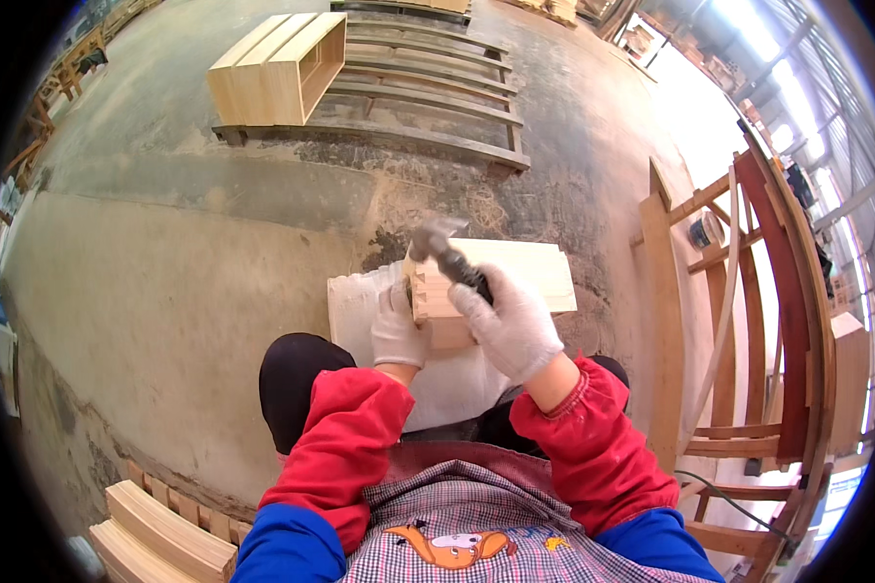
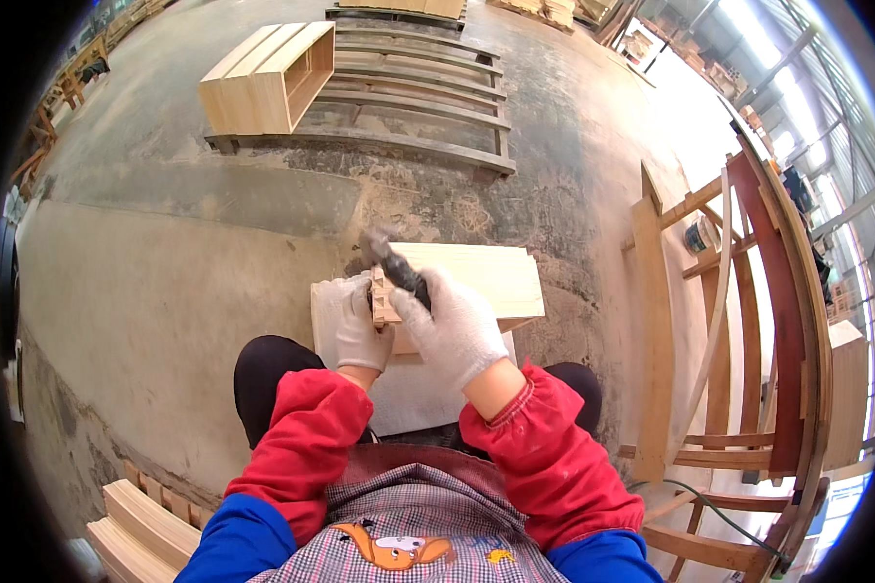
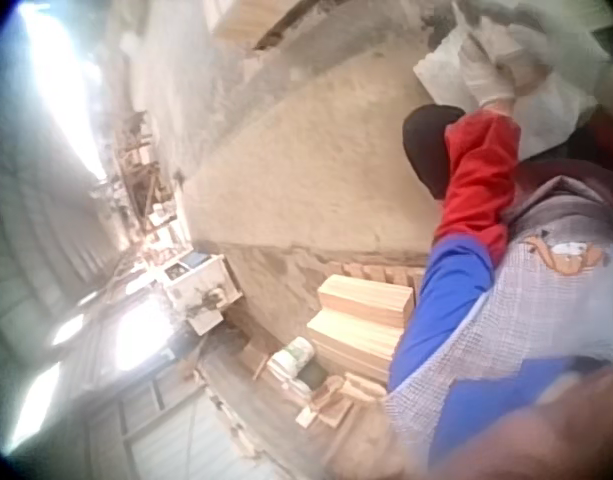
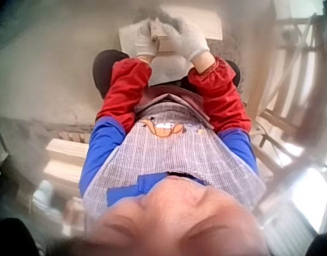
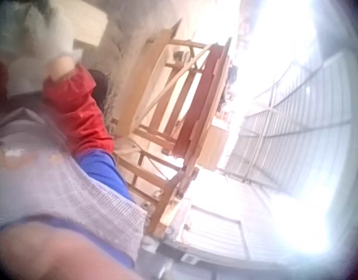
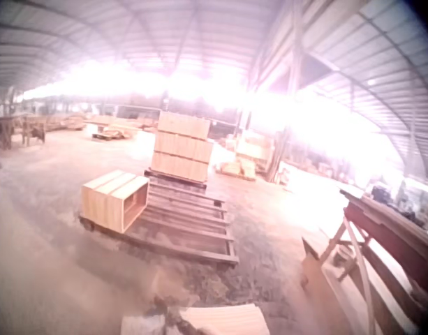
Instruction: The person assembles a wooden box by hammering wooden pieces into place using a mallet. They then use a hammer to drive nails into the box and smooth the surface with a cloth.
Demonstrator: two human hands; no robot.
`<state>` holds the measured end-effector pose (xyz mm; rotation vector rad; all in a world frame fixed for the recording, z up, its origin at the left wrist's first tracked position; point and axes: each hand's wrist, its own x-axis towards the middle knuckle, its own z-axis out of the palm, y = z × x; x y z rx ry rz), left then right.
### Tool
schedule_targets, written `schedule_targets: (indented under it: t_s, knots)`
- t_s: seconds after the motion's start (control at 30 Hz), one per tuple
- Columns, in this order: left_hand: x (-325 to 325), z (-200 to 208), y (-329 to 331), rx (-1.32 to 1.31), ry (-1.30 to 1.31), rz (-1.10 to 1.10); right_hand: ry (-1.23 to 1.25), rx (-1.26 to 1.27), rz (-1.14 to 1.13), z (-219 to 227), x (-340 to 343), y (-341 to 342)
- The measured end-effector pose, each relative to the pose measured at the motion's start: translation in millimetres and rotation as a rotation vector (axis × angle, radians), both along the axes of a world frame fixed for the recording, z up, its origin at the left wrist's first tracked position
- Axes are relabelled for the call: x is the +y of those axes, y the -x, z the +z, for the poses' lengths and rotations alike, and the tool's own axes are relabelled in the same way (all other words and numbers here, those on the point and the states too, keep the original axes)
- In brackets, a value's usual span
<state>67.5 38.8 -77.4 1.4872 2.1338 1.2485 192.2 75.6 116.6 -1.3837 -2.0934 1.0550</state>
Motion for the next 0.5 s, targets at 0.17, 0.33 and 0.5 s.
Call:
schedule_targets:
  t_s: [0.17, 0.33, 0.5]
  knots:
    - [5.2, 3.8, 1.1, 0.081, -0.025, 0.026, -0.241, 0.275, -0.093, 8.3, -14.5, 5.3]
    - [5.5, 4.3, -0.4, 0.033, -0.009, 0.003, -0.116, -0.139, 0.002, -25.6, 18.1, -5.8]
    - [1.6, -0.1, 9.2, 0.055, 0.001, 0.036, -0.129, 0.240, -0.070, 36.7, 5.8, 16.6]
